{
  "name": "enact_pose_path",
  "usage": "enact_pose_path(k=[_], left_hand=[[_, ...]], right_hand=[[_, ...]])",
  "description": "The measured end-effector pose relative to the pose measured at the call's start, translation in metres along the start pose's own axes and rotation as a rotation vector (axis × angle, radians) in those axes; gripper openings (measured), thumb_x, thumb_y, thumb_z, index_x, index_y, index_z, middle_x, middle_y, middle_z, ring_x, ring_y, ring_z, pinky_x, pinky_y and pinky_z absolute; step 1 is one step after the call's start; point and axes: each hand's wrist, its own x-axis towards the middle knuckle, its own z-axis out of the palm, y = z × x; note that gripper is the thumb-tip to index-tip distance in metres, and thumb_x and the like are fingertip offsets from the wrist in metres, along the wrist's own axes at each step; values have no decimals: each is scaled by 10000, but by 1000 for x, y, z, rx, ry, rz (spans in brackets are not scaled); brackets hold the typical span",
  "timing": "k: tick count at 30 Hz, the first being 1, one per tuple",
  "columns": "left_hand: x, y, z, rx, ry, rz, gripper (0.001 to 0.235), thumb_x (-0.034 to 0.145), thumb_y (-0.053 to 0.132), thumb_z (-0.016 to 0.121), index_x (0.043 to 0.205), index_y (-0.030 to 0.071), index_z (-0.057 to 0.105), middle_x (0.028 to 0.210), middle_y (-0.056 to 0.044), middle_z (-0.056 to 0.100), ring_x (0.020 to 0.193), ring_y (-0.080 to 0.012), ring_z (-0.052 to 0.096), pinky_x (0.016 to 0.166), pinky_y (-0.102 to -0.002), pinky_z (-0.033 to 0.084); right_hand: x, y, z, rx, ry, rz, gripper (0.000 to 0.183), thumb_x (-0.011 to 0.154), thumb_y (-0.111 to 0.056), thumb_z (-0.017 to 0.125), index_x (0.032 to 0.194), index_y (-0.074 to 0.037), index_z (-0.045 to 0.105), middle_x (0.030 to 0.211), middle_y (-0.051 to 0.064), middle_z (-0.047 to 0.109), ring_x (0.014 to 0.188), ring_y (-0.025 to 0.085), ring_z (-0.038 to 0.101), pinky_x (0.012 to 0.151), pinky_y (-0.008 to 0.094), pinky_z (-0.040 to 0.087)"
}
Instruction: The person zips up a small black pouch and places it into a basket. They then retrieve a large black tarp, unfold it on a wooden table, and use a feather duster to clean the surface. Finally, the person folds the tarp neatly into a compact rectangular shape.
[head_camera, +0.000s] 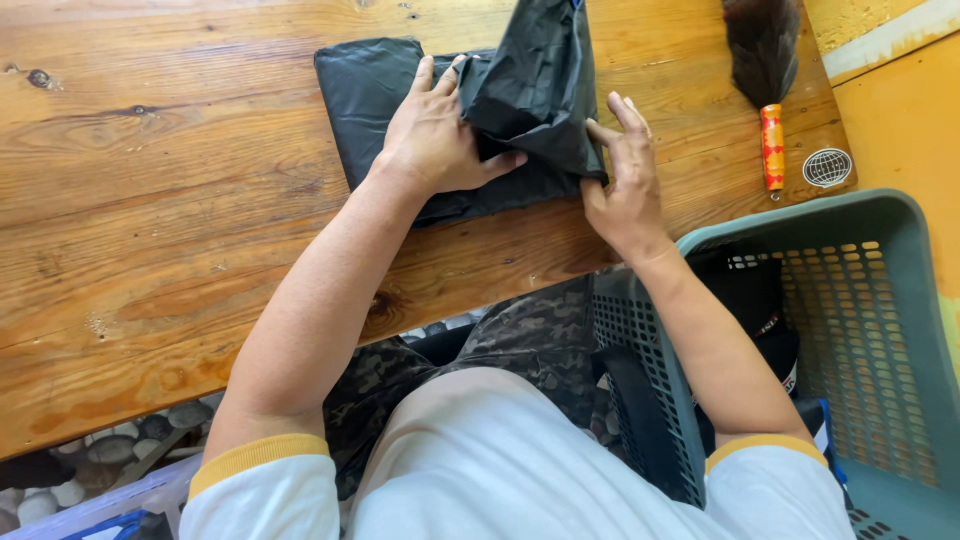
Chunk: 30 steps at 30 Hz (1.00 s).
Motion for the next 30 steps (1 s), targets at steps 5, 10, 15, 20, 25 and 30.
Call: enact_pose_path(k=[5,10,15,20,25,30], left_hand=[[3,4,-7,126,-199,-44,1044,949,910,296,1303,1,667,1590,-270,418,1543,-366,243,1214,-614,82],[-3,1,-8,-9,44,43,904,933,745,548,1562,103,447,1557,-223,435,1447,-414,333,1179,-676,171],[-14,2,-8,266,167,-55,846,824,567,776,1394,-44,644,1683,-274,232,1570,-413,125,1261,-629,56],[-79,48,-74,160,-18,-328,1030,945,804,448,1626,37,358,1674,-298,129,1551,-437,65,1218,-662,58],[-117,39,-65,97,-91,-333,1108,905,752,640,1654,47,227,1673,-297,116,1549,-446,70,1204,-653,195],[-123,26,-60,8,47,-247,879,1014,528,687,1642,55,294,1682,-260,158,1562,-431,95,1222,-672,195]], right_hand=[[21,1,-7,-127,-132,-29,796,939,-214,742,1547,-46,257,1535,236,468,1427,446,451,1126,622,384],[33,-11,8,-156,-140,-59,667,908,-86,704,1532,-69,467,1438,196,446,1349,404,491,1150,553,436],[18,0,19,-80,-119,-141,586,985,31,578,1554,-66,476,1638,178,374,1535,424,347,1243,577,354],[16,4,13,-50,-117,-145,695,909,118,530,1569,-89,460,1643,183,371,1543,427,345,1253,571,348],[17,-2,14,-52,-107,-211,764,897,165,515,1598,-129,439,1620,227,396,1522,467,373,1264,576,353],[19,6,7,-203,-244,-397,987,687,240,559,1585,-165,504,1628,276,323,1522,523,295,1234,672,335]])
